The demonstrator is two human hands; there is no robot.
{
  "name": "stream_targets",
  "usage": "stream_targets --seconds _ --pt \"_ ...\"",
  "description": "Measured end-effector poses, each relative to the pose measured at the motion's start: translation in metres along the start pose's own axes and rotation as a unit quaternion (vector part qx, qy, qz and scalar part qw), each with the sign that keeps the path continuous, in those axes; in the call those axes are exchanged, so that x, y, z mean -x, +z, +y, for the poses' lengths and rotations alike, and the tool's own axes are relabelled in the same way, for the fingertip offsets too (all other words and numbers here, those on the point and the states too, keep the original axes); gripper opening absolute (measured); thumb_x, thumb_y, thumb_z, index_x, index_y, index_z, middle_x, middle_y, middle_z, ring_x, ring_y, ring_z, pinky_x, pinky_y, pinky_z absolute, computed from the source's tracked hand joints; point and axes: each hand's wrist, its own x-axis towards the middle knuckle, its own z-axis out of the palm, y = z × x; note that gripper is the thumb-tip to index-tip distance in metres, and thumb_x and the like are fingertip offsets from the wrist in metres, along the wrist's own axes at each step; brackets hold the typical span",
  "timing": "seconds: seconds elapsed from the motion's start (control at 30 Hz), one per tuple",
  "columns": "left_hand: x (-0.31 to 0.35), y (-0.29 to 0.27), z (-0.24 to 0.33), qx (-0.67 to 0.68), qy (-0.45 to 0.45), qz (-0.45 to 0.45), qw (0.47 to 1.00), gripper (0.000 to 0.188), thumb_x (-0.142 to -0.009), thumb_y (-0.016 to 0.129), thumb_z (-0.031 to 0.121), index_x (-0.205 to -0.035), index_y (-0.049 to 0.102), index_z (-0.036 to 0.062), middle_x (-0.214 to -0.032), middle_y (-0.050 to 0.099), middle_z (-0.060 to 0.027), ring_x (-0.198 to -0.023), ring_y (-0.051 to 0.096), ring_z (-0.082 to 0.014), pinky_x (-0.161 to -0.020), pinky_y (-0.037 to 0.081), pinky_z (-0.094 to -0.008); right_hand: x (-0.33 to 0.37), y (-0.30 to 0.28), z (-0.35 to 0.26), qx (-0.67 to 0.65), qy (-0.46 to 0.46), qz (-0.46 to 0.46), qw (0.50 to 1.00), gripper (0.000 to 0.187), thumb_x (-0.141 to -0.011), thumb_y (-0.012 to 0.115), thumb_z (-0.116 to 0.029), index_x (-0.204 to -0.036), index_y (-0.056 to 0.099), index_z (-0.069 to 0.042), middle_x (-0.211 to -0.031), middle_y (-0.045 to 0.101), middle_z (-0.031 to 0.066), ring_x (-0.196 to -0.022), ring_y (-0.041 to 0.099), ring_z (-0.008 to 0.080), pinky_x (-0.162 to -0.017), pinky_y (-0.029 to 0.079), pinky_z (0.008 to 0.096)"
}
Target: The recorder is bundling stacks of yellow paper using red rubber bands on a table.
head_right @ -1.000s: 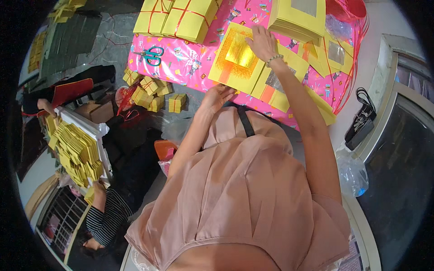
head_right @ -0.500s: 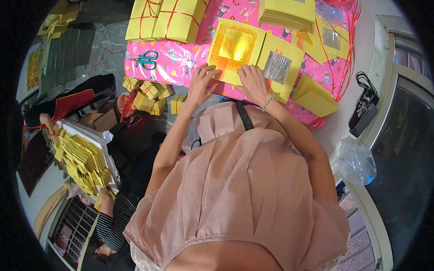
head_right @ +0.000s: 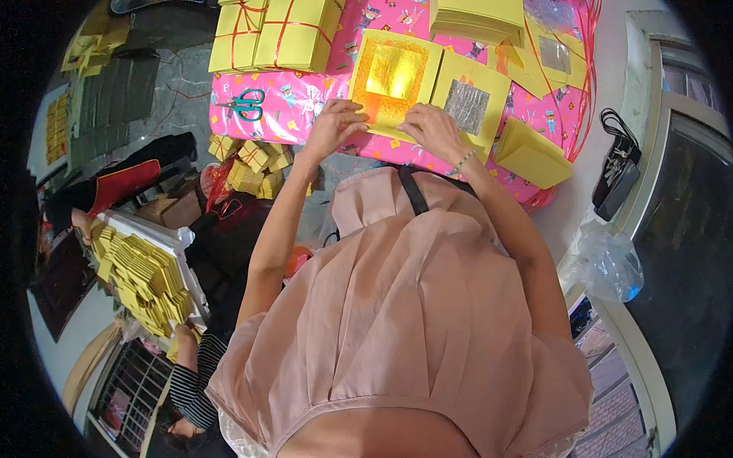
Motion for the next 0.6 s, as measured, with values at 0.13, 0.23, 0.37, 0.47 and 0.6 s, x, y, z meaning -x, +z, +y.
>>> stream_targets --seconds 0.13,0.23,0.37,0.47,0.6 --pt "-0.0013 0.0009 -0.0013 0.018 -0.017 0.006 1.000 0.016 -0.080 0.071 0.017 -0.094 0.076 0.0101 -0.104 0.067 -0.0112 -0.106 0.056 -0.0288 -0.094 0.046 -0.0395 -0.0010 0.0020 0.0043 -0.009 -0.002 0.003 1.000 0.023 -0.087 0.067 -0.029 -0.082 0.068 -0.006 -0.090 0.063 0.0080 -0.084 0.062 0.0292 -0.072 0.050 0.0408" --pt "-0.0012 0.0032 -0.0038 0.009 -0.006 0.007 1.000 0.015 -0.082 0.068 0.015 -0.094 0.076 0.0100 -0.104 0.066 -0.0109 -0.106 0.055 -0.0291 -0.095 0.044 -0.0401 -0.0010 0.0033 0.0055 -0.016 0.008 0.009 1.000 0.023 -0.086 0.067 -0.030 -0.083 0.069 -0.007 -0.090 0.063 0.0081 -0.085 0.062 0.0294 -0.072 0.049 0.0407" --pt "-0.0007 0.0046 -0.0052 0.014 -0.015 0.012 1.000 0.015 -0.083 0.067 0.016 -0.093 0.076 0.0109 -0.105 0.065 -0.0104 -0.107 0.053 -0.0295 -0.096 0.043 -0.0407 -0.0007 0.0068 0.0067 -0.009 0.016 0.013 1.000 0.023 -0.087 0.066 -0.030 -0.084 0.070 -0.007 -0.090 0.063 0.0083 -0.085 0.062 0.0294 -0.073 0.049 0.0403" --pt "-0.0016 0.0051 -0.0045 0.021 -0.026 0.013 0.999 0.015 -0.083 0.068 0.018 -0.092 0.077 0.0116 -0.105 0.065 -0.0102 -0.107 0.052 -0.0299 -0.097 0.043 -0.0411 -0.0018 0.0057 0.0060 -0.008 0.013 0.016 1.000 0.023 -0.087 0.066 -0.029 -0.083 0.070 -0.007 -0.090 0.063 0.0084 -0.086 0.062 0.0290 -0.073 0.050 0.0401" --pt "-0.0010 0.0059 -0.0069 0.017 -0.051 -0.005 0.999 0.017 -0.085 0.068 0.023 -0.097 0.077 0.0162 -0.111 0.065 -0.0063 -0.111 0.049 -0.0277 -0.099 0.040 -0.0394 -0.0020 0.0061 0.0049 -0.018 0.030 0.016 0.999 0.022 -0.087 0.066 -0.028 -0.083 0.070 -0.007 -0.090 0.063 0.0084 -0.086 0.062 0.0281 -0.073 0.050 0.0397"
